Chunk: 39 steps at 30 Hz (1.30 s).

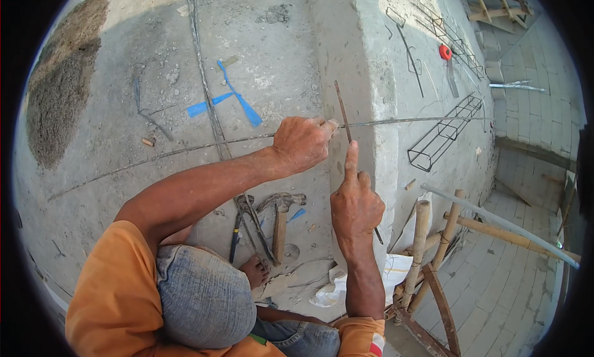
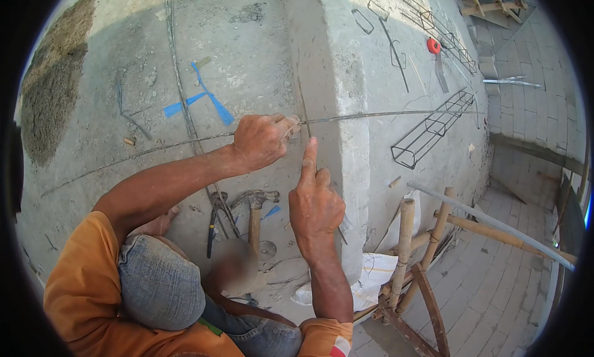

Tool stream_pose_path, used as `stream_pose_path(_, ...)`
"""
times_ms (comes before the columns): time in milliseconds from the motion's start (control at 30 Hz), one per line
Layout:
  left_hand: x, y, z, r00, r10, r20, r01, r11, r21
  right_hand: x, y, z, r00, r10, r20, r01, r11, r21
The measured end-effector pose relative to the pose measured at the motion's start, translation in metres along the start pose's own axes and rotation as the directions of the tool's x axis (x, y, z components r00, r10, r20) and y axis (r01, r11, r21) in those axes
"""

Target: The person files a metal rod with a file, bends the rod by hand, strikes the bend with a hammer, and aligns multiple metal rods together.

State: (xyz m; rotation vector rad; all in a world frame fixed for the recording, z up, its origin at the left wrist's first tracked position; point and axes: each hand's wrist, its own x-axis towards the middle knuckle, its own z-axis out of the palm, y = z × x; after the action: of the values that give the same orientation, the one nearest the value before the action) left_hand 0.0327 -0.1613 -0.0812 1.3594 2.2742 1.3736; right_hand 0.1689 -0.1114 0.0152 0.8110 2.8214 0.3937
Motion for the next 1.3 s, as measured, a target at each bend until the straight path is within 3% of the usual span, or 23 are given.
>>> stream_pose_path(33, -0.001, 0.004, 0.002, 1.000, -0.005, -0.008, 0.005, 1.000, 0.021, 0.008, -0.001, 0.003, 1.000, 0.003, 0.010, -0.003, 1.000, -0.001)
stream_pose_path(100, 0.001, 0.006, 0.001, 1.000, 0.004, -0.014, -0.003, 0.999, 0.051, 0.037, -0.006, 0.008, 0.989, -0.081, -0.125, 0.080, 0.997, -0.014)
stream_pose_path(233, 0.002, 0.002, -0.001, 1.000, 0.025, 0.012, -0.025, 1.000, 0.002, 0.029, 0.000, 0.005, 0.982, -0.105, -0.155, 0.113, 0.993, 0.041)
stream_pose_path(300, 0.001, -0.002, 0.000, 1.000, 0.003, -0.004, -0.003, 0.999, -0.046, 0.000, 0.005, -0.003, 0.999, -0.020, 0.034, 0.021, 1.000, -0.014)
stream_pose_path(333, -0.001, 0.002, 0.001, 1.000, -0.015, -0.003, 0.015, 1.000, -0.016, 0.005, 0.002, -0.003, 0.999, -0.017, 0.048, 0.018, 1.000, -0.017)
stream_pose_path(500, 0.004, 0.001, -0.007, 0.998, 0.012, 0.063, -0.013, 1.000, 0.019, 0.053, -0.003, 0.015, 0.965, -0.147, -0.217, 0.165, 0.984, 0.064)
stream_pose_path(533, 0.004, 0.000, -0.005, 0.998, 0.010, 0.062, -0.009, 1.000, -0.010, 0.042, 0.000, 0.010, 0.963, -0.158, -0.218, 0.174, 0.983, 0.056)
stream_pose_path(600, 0.004, -0.002, -0.003, 0.999, -0.002, 0.053, 0.004, 0.999, -0.038, 0.009, 0.006, 0.000, 0.998, -0.055, 0.007, 0.056, 0.998, -0.016)
stream_pose_path(633, 0.003, 0.000, -0.001, 0.999, -0.010, 0.034, 0.012, 0.999, -0.051, 0.012, 0.005, -0.002, 0.998, -0.064, 0.014, 0.064, 0.998, -0.019)
stream_pose_path(733, 0.002, 0.003, -0.001, 0.999, 0.007, 0.040, -0.006, 1.000, -0.025, 0.029, 0.000, 0.003, 0.998, -0.065, -0.012, 0.064, 0.998, -0.027)
stream_pose_path(800, 0.001, 0.002, -0.003, 0.999, 0.010, 0.050, -0.011, 1.000, 0.015, 0.053, -0.006, 0.015, 0.970, -0.151, -0.188, 0.151, 0.988, -0.014)
stream_pose_path(867, 0.005, -0.002, -0.004, 0.999, 0.005, 0.042, -0.004, 0.999, -0.038, 0.029, 0.002, 0.008, 0.977, -0.142, -0.162, 0.146, 0.989, 0.014)
stream_pose_path(933, 0.003, 0.002, -0.003, 0.999, -0.013, 0.041, 0.015, 0.998, -0.053, 0.000, 0.006, 0.001, 0.998, -0.065, -0.015, 0.064, 0.996, -0.066)
stream_pose_path(1067, 0.003, 0.004, -0.004, 0.998, -0.019, 0.054, 0.019, 1.000, -0.006, 0.031, 0.002, 0.006, 0.992, -0.095, -0.084, 0.091, 0.994, -0.054)
stream_pose_path(1133, 0.004, 0.000, -0.004, 0.998, 0.013, 0.054, -0.014, 1.000, 0.025, 0.057, -0.006, 0.016, 0.962, -0.154, -0.225, 0.159, 0.987, 0.002)
stream_pose_path(1300, 0.004, -0.001, -0.006, 0.999, -0.001, 0.046, 0.004, 0.998, -0.063, 0.012, 0.008, 0.014, 0.979, -0.131, -0.159, 0.130, 0.991, -0.016)
